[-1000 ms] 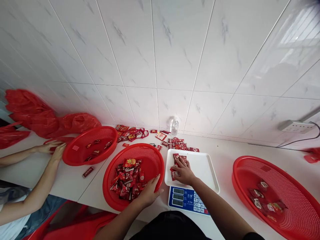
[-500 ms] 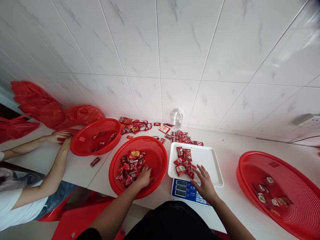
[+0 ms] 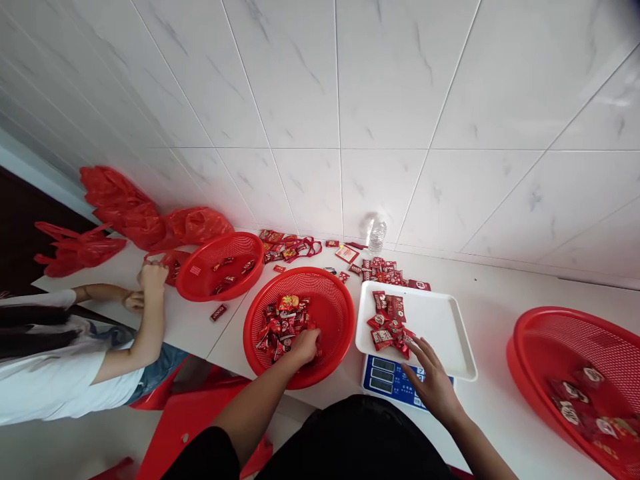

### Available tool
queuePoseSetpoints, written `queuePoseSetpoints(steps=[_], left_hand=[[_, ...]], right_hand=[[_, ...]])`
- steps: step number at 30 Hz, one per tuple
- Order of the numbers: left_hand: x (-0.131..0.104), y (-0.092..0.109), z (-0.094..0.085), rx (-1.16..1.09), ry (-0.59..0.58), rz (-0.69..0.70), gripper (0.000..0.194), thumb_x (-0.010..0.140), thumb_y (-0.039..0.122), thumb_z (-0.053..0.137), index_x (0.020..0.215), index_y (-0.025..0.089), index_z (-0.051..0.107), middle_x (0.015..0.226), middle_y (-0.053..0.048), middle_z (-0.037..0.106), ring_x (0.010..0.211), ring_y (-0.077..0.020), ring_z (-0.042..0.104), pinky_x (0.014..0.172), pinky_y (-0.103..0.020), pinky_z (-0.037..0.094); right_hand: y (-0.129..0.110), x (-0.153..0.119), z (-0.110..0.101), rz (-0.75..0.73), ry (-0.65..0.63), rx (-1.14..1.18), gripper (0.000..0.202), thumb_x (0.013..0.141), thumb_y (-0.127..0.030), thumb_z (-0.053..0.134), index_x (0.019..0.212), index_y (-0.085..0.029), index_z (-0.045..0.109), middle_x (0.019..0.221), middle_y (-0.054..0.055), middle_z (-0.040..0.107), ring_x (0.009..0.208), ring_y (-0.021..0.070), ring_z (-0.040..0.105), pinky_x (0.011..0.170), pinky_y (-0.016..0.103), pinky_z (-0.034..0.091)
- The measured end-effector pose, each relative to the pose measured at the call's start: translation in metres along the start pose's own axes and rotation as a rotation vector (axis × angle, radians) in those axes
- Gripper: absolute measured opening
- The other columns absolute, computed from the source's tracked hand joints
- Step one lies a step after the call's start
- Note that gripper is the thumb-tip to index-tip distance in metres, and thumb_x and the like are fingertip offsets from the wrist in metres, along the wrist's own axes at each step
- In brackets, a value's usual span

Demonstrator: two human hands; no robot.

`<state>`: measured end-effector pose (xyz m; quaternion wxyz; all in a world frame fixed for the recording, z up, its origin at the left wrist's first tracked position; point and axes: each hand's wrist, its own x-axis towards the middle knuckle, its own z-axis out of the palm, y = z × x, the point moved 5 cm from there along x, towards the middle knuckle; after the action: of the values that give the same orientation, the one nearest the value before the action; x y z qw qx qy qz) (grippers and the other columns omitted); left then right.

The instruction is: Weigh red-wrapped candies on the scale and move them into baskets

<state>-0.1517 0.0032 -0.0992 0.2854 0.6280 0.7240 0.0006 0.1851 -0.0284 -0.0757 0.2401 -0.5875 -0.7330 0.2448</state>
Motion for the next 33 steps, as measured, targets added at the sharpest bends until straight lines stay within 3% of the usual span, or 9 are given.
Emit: queuePoseSetpoints(steps=[6,9,13,18,22,26,29,31,33], left_hand=[[0.009,-0.011,-0.027,-0.073,0.080,-0.018,0.015,0.080,0.015,0.044,0.086,0.020,0.057,0.073,0.000,0.061,0.065,-0.0138,0.055,0.062,-0.023,0.037],[0.012,-0.003,-0.043,-0.060,0.186,0.019,0.014,0.081,0.021,0.047,0.090,0.020,0.058,0.088,-0.004,0.063,0.080,-0.0172,0.057,0.070,-0.026,0.040],[0.010,0.029,-0.051,-0.132,0.284,0.131,0.022,0.082,0.028,0.049,0.100,0.019,0.059,0.108,-0.008,0.060,0.103,-0.0217,0.053,0.088,-0.031,0.041],[-0.003,0.083,-0.050,-0.378,0.274,0.254,0.022,0.083,0.030,0.047,0.096,0.019,0.060,0.104,-0.007,0.062,0.099,-0.0200,0.056,0.090,-0.032,0.043],[-0.014,0.114,-0.038,-0.640,0.093,0.272,0.020,0.081,0.034,0.050,0.089,0.019,0.061,0.094,-0.006,0.064,0.089,-0.0189,0.059,0.083,-0.032,0.046],[-0.025,0.131,-0.009,-1.046,-0.267,0.151,0.030,0.080,0.045,0.055,0.091,0.017,0.056,0.087,-0.005,0.064,0.081,-0.0171,0.061,0.075,-0.031,0.048],[-0.037,0.144,0.013,-1.346,-0.593,-0.046,0.040,0.080,0.053,0.053,0.100,0.018,0.053,0.092,-0.006,0.064,0.084,-0.0183,0.063,0.076,-0.033,0.049],[-0.043,0.156,0.020,-1.516,-0.749,-0.134,0.043,0.083,0.056,0.046,0.103,0.019,0.053,0.091,-0.005,0.064,0.084,-0.0183,0.064,0.076,-0.034,0.050],[-0.044,0.164,0.019,-1.670,-0.816,-0.160,0.045,0.086,0.057,0.040,0.102,0.018,0.055,0.089,-0.005,0.064,0.079,-0.0172,0.064,0.072,-0.031,0.051]], right_hand=[[0.004,0.005,0.007,0.001,0.003,-0.024,0.048,0.086,-0.046,0.044,0.130,-0.029,0.044,0.138,0.005,0.043,0.131,0.0282,0.032,0.100,0.048,0.041],[0.002,0.013,0.014,0.000,-0.014,-0.065,0.047,0.085,-0.043,0.045,0.130,-0.027,0.044,0.138,0.006,0.043,0.131,0.0268,0.032,0.103,0.046,0.037],[-0.003,0.030,0.022,0.048,-0.062,-0.147,0.053,0.083,-0.039,0.048,0.134,-0.028,0.040,0.143,0.006,0.035,0.131,0.0271,0.031,0.103,0.045,0.035],[-0.005,0.050,0.019,0.084,-0.048,-0.112,0.042,0.085,-0.031,0.043,0.126,-0.031,0.049,0.135,0.005,0.046,0.121,0.0276,0.041,0.096,0.046,0.039],[-0.001,0.057,0.009,0.041,0.003,0.010,0.033,0.087,-0.028,0.039,0.110,-0.025,0.062,0.111,0.006,0.063,0.107,0.0241,0.051,0.094,0.038,0.042],[-0.005,0.057,-0.006,0.113,0.096,0.061,0.037,0.091,-0.033,0.032,0.111,-0.020,0.060,0.104,0.009,0.065,0.100,0.0247,0.055,0.086,0.039,0.047],[-0.033,0.051,-0.014,0.090,0.116,0.148,0.038,0.091,-0.038,0.033,0.116,-0.022,0.056,0.110,0.009,0.063,0.101,0.0233,0.057,0.085,0.037,0.048],[-0.063,0.047,-0.013,-0.054,0.031,0.243,0.039,0.089,-0.041,0.041,0.122,-0.024,0.053,0.118,0.008,0.060,0.107,0.0230,0.055,0.089,0.037,0.047],[-0.089,0.042,-0.009,-0.249,-0.081,0.275,0.046,0.085,-0.043,0.049,0.128,-0.026,0.048,0.126,0.007,0.055,0.117,0.0241,0.049,0.097,0.039,0.042]])
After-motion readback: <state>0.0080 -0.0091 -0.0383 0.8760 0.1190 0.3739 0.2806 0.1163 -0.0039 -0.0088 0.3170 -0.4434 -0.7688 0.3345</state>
